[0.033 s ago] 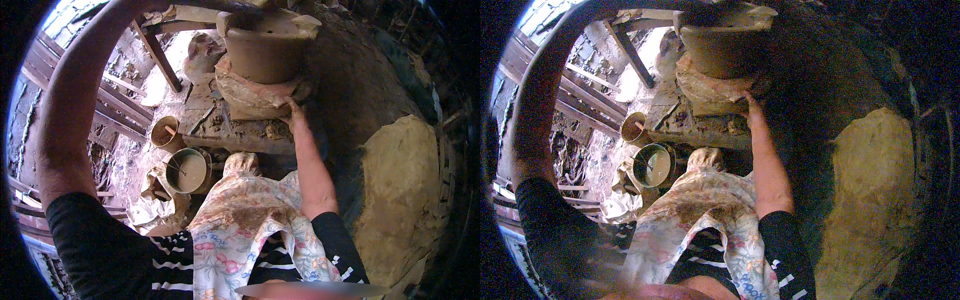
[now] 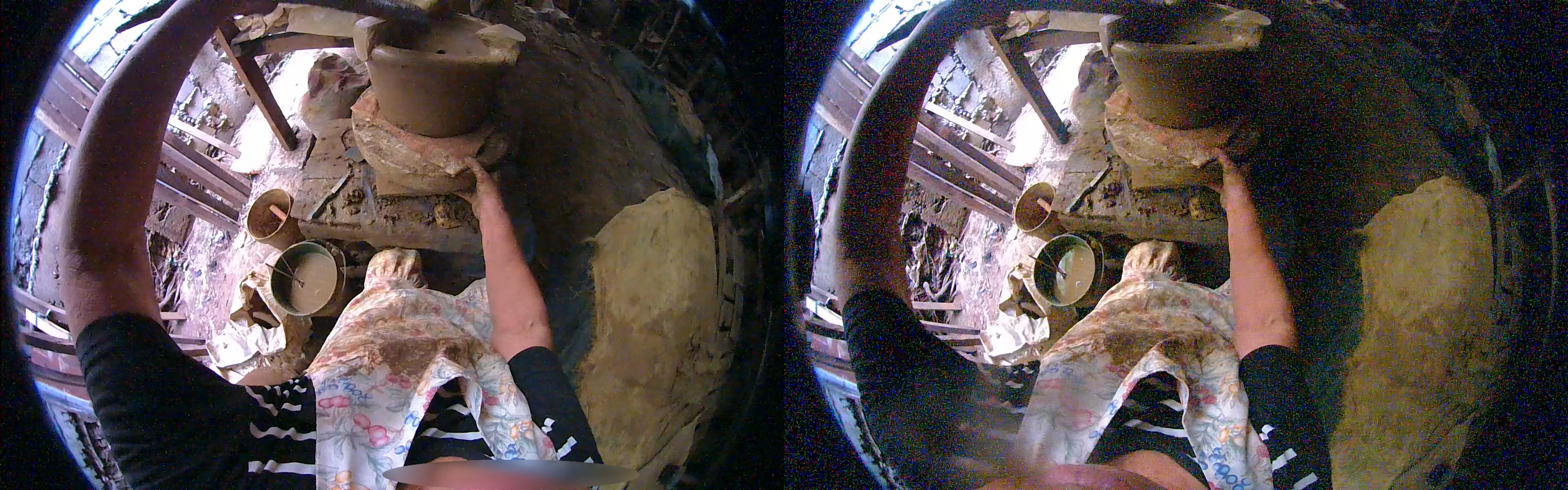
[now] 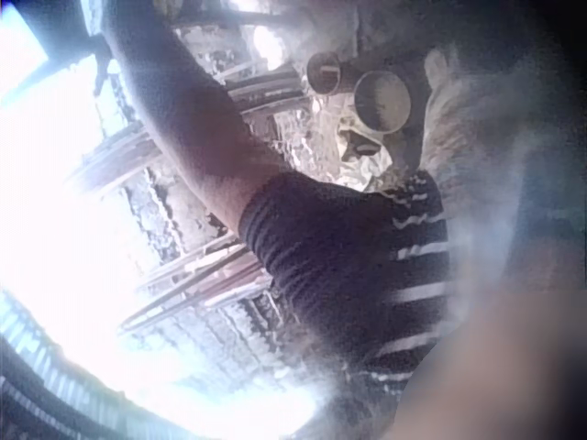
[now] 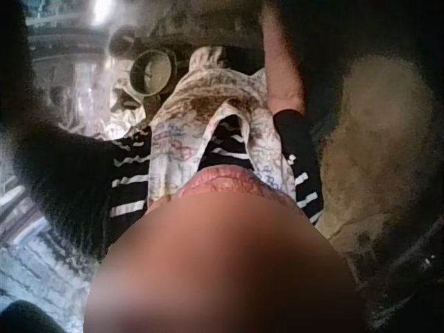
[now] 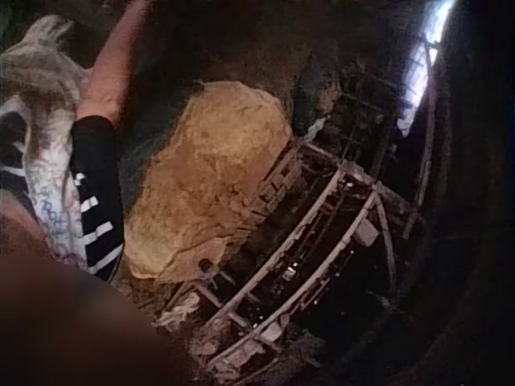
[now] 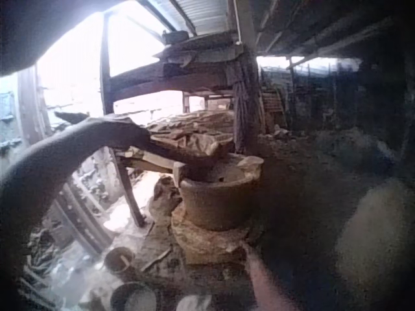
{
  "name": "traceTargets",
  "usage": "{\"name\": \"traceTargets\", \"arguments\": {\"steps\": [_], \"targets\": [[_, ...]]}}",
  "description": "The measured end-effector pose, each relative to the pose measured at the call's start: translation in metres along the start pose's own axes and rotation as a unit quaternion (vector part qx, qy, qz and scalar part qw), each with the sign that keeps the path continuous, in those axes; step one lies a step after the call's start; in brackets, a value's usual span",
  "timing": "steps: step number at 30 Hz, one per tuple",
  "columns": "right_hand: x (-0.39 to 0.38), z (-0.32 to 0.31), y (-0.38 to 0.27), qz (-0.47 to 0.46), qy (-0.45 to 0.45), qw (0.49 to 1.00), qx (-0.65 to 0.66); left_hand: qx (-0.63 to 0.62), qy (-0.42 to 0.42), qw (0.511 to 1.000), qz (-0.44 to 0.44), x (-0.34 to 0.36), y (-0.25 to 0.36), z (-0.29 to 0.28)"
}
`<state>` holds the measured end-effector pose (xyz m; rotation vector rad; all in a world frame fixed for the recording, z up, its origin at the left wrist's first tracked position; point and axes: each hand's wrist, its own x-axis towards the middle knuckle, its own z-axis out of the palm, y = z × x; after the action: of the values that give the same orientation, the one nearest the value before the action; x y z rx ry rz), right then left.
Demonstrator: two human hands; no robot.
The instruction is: The person shapes a clay pot on a rotating pottery wheel using both hands. They repeatedly smooth the exterior and interior surfaces, refine the rim, and adjust the wall thickness while the wheel spins.
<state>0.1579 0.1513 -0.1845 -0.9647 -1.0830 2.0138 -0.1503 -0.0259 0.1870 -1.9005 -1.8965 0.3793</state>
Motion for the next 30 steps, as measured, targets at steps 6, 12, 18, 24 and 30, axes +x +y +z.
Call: {"name": "traceTargets", "arguments": {"steps": [6,12,18,24,30], "targets": [[-0.003,-0.001,0.0,-0.027,-0.022,0.999,0.026,0.072,-0.097,0.986,-0.113,0.01,0.02,-0.023],[0.001,-0.001,0.003,-0.021,-0.007,1.0,0.017,0.09,-0.143,0.972,-0.162,0.016,0.035,-0.044],[0.015,-0.005,0.011,-0.018,0.028,0.999,0.003,0.093,-0.148,0.979,-0.108,0.01,0.02,-0.032],[0.021,-0.01,-0.012,0.008,-0.02,1.0,0.022,-0.047,0.009,0.98,-0.194,-0.032,-0.021,0.056],[-0.002,0.012,-0.004,-0.02,-0.032,0.99,0.133,-0.55,0.116,0.738,-0.372,-0.104,0.026,0.189]]}}
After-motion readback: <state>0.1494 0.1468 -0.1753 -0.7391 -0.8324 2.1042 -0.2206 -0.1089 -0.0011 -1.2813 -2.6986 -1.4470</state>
